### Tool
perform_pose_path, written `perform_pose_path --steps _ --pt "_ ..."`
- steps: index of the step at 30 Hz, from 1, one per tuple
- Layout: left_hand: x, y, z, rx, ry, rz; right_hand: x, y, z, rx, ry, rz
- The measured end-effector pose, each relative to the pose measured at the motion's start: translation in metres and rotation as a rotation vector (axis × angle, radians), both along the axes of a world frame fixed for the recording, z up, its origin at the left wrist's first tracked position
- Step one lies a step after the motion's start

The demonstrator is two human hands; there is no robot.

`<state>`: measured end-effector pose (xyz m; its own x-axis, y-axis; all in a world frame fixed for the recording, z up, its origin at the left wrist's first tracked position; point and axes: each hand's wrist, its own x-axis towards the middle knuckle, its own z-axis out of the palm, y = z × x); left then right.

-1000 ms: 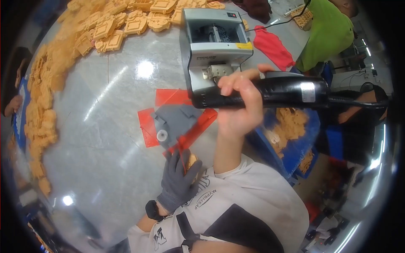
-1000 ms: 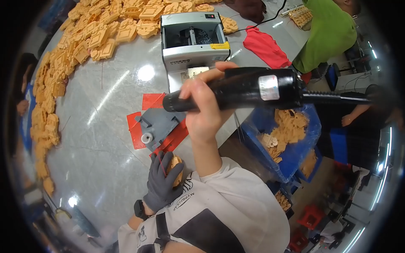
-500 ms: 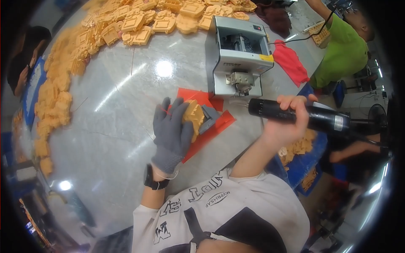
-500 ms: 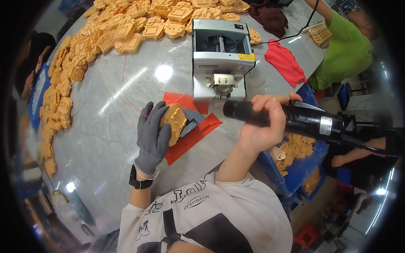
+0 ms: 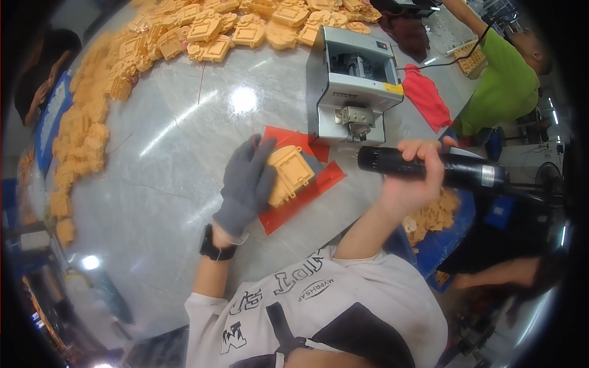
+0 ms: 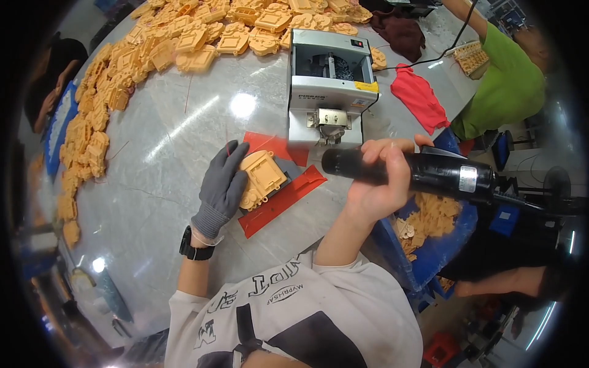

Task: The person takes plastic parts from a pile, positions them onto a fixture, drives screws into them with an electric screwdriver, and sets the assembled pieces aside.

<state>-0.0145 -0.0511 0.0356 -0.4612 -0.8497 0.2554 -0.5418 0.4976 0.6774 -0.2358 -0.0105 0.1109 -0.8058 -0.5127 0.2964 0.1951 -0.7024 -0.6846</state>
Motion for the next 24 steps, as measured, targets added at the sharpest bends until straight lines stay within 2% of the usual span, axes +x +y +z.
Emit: perform_pose_path --steps 1,2,4,6,8,9,10,12,13,14,15,16,19,20,22,23,24 --pt "-0.003 0.006 0.000 0.020 0.062 0.074 0.001 0.002 0.001 -0.012 0.005 0.022" --pt "-0.003 0.013 -0.003 -0.100 0.077 0.163 0.000 0.006 0.003 -0.019 0.020 0.026" --pt "-0.008 0.030 0.026 -0.153 0.113 0.260 -0.011 0.016 0.001 -0.022 0.043 0.063" --pt "-0.011 0.043 0.063 -0.273 0.225 0.249 -0.018 0.026 0.002 0.054 0.015 0.024" --pt "-0.019 0.041 0.090 -0.373 0.484 0.105 -0.024 0.030 -0.004 0.052 0.020 0.037" --pt "-0.021 0.031 0.079 -0.356 0.257 0.150 -0.023 0.027 -0.004 0.047 0.025 0.025" --pt "-0.035 0.015 0.059 -0.358 -0.252 0.080 -0.020 0.025 -0.005 0.071 -0.016 0.023" --pt "-0.045 -0.006 0.028 0.275 -0.286 -0.064 -0.016 0.018 -0.004 0.067 -0.065 0.036" --pt "-0.045 -0.008 0.023 0.252 -0.285 -0.063 -0.017 0.015 -0.003 0.053 -0.007 0.067" --pt "-0.037 0.004 0.018 0.028 -0.248 -0.035 -0.014 0.019 -0.004 0.076 0.035 0.104" --pt "-0.031 0.010 0.014 -0.212 -0.198 0.000 -0.015 0.018 -0.003 0.070 0.042 0.015" --pt "-0.025 0.016 0.008 -0.214 -0.200 0.013 -0.023 0.021 -0.002 0.051 0.084 -0.025" --pt "-0.006 0.037 -0.002 -0.144 0.037 0.215 -0.044 0.018 0.017 -0.031 0.206 -0.121" --pt "-0.003 0.043 -0.007 -0.140 0.032 0.222 -0.044 0.016 0.026 0.052 0.281 -0.139" --pt "-0.001 0.051 -0.022 -0.075 0.205 0.311 -0.043 -0.002 0.033 0.014 0.354 -0.099" --pt "-0.004 0.054 -0.026 -0.032 0.321 0.335 -0.042 -0.010 0.032 0.073 0.409 -0.086" --pt "-0.003 0.055 -0.027 -0.032 0.321 0.340 -0.039 -0.019 0.031 0.135 0.465 -0.071"
